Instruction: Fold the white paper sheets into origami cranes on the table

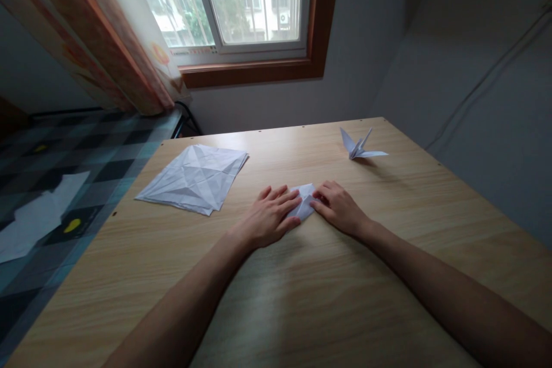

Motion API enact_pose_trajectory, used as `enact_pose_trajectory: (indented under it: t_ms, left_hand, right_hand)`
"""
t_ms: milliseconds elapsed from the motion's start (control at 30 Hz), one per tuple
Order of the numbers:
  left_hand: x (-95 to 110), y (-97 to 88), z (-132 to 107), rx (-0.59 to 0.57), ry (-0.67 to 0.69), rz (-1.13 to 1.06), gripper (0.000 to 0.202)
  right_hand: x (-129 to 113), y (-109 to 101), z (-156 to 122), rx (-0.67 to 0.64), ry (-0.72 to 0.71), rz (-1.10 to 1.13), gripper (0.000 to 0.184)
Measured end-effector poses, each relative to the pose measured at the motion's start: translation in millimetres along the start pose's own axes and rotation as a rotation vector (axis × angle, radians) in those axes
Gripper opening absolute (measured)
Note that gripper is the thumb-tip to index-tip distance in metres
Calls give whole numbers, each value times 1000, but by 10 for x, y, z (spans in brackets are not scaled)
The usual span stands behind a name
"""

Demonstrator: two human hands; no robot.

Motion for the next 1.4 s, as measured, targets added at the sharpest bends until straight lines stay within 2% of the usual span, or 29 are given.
enact_pose_trajectory:
  t_ms: [67, 133, 200, 267, 333, 400, 500, 733, 833, 900, 1000, 1033, 1067, 1200, 1300, 1400]
  left_hand:
    - [5, 0, 5, 12, 1, 6, 49]
    - [9, 7, 11, 13, -6, 17, 50]
    - [6, 25, 17, 4, -19, 25, 50]
    - [-1, 42, 19, 4, -29, 32, 52]
    - [-8, 51, 15, 14, -34, 38, 54]
    - [-10, 55, 9, 17, -28, 45, 56]
    - [-4, 59, 3, -3, -16, 62, 57]
    - [2, 58, 1, -26, -26, 66, 56]
    - [12, 53, -2, -13, -16, 68, 55]
    - [17, 49, -3, -11, -16, 71, 56]
    - [19, 44, 0, -20, -26, 67, 60]
    - [16, 41, 0, -21, -32, 62, 62]
    - [13, 38, 0, -19, -36, 54, 64]
    - [-8, 31, -5, -8, -37, 2, 77]
    - [-26, 29, -11, 15, -36, -39, 85]
    - [-42, 16, -26, 85, -34, -66, 81]
  right_hand:
    - [-16, 1, 7, 37, 55, -83, 10]
    - [-77, -2, -16, 63, 50, -195, 12]
    - [-203, 32, -64, 46, -39, -312, 8]
    - [-369, 111, -132, -17, -188, -385, 14]
    - [-512, 175, -207, -49, -317, -366, 15]
    - [-582, 195, -256, -35, -384, -306, 18]
    - [-519, 168, -265, -2, -405, -205, 22]
    - [-41, 39, -171, 45, -137, -202, 25]
    - [-4, 14, -158, 52, -127, -133, 23]
    - [-46, 26, -154, 27, -182, -31, 34]
    - [-111, 44, -156, 4, -241, 138, 64]
    - [-122, 40, -159, 13, -247, 178, 65]
    - [-133, 32, -163, 24, -258, 202, 58]
    - [-179, 15, -170, -29, -339, 182, 7]
    - [-174, 13, -162, -87, -334, 169, 16]
    - [-151, 10, -154, -105, -304, 132, 23]
Point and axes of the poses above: each hand's wrist, its own z-axis towards the middle knuckle, its own y-axis out of the palm, x = y × z, the point moved 5 cm from there along z, towards the middle knuckle, and after that the axes turned 15 degrees about -x, right-handed, at the moved point
